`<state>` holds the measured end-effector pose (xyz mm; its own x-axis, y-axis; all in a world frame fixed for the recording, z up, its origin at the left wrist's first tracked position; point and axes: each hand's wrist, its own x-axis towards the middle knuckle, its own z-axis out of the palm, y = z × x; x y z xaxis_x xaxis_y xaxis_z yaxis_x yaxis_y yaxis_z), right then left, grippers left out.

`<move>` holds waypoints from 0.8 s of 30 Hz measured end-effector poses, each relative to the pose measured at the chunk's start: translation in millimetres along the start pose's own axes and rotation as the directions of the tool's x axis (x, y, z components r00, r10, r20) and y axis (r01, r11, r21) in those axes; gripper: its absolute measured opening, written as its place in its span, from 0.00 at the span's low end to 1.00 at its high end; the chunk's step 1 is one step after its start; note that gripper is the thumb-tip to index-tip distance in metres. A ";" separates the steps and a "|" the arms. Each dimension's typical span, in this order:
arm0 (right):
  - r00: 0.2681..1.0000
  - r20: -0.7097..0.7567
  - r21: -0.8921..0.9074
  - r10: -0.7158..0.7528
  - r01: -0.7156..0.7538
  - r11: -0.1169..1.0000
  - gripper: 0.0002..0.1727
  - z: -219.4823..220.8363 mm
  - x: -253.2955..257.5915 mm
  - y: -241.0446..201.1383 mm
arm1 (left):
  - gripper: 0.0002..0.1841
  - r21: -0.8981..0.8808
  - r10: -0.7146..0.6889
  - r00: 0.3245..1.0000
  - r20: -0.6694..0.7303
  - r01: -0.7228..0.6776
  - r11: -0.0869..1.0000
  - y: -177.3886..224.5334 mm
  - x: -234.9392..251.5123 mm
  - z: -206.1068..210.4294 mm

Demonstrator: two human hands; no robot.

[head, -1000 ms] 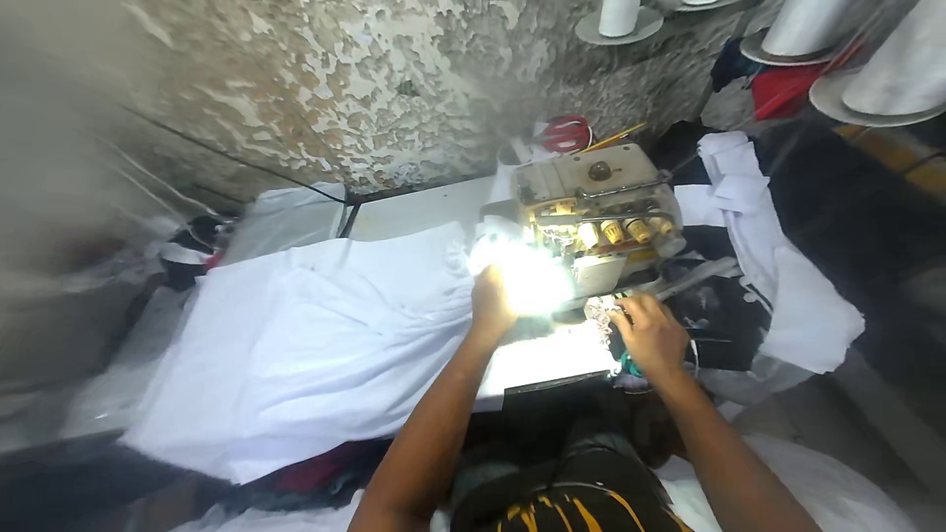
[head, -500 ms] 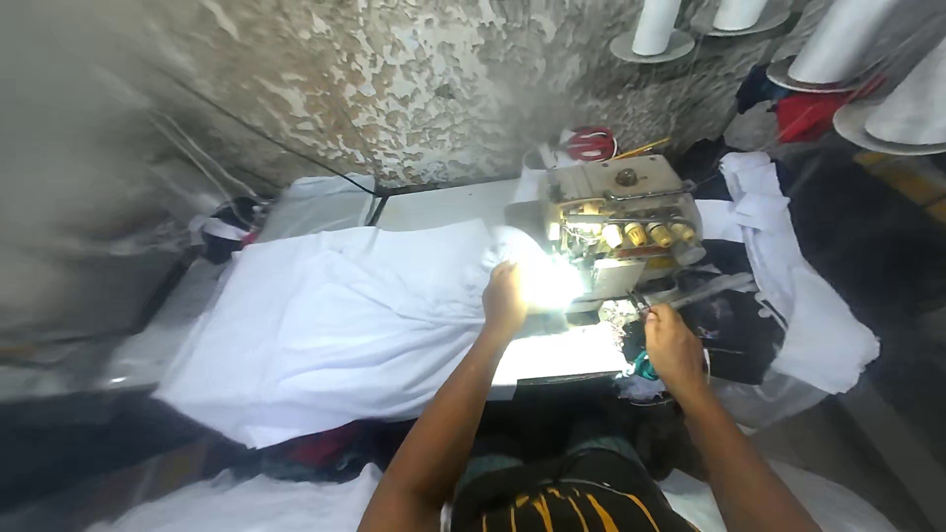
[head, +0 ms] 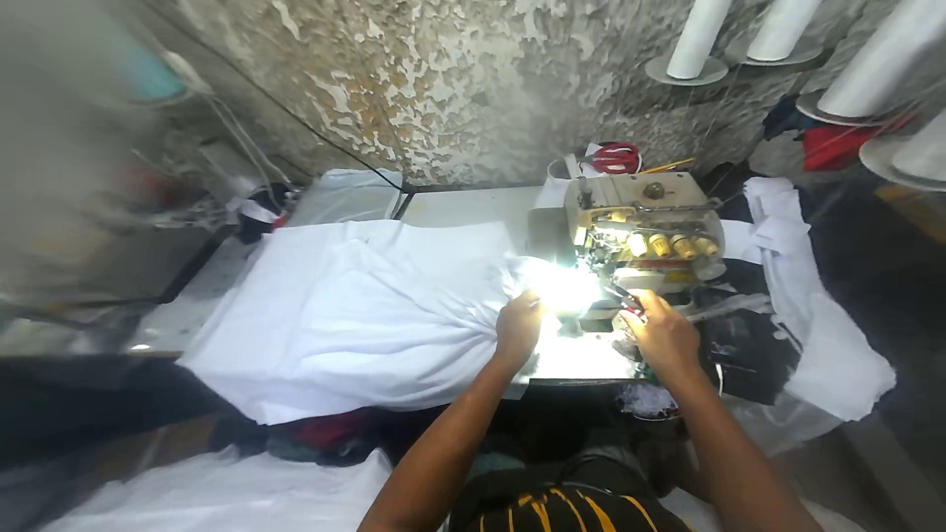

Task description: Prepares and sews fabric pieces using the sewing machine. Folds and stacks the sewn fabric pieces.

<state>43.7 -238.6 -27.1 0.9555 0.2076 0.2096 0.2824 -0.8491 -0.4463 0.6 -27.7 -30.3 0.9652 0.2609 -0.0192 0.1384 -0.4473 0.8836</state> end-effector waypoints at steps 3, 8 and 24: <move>0.997 -0.018 0.037 -0.081 0.082 0.996 0.18 3.1 0.3 -9.2 | 0.11 -0.009 0.011 1.000 -0.003 -0.011 1.000 0.0 -0.9 1.5; 0.974 -0.058 0.019 -0.219 0.220 0.975 0.14 31.7 20.7 -33.3 | 0.12 -0.050 0.016 1.000 0.006 -0.016 0.999 -0.8 -0.7 -0.3; 0.996 0.058 -0.148 0.067 -0.058 0.987 0.23 35.9 -28.7 86.6 | 0.24 -0.099 -0.382 0.871 -0.307 0.370 0.924 -90.7 -38.2 -275.6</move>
<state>43.8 -300.7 -103.0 0.9757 0.1778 0.1281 0.2106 -0.9222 -0.3243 -110.0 238.6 19.2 0.7200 0.6612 -0.2106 0.4631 -0.2318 0.8555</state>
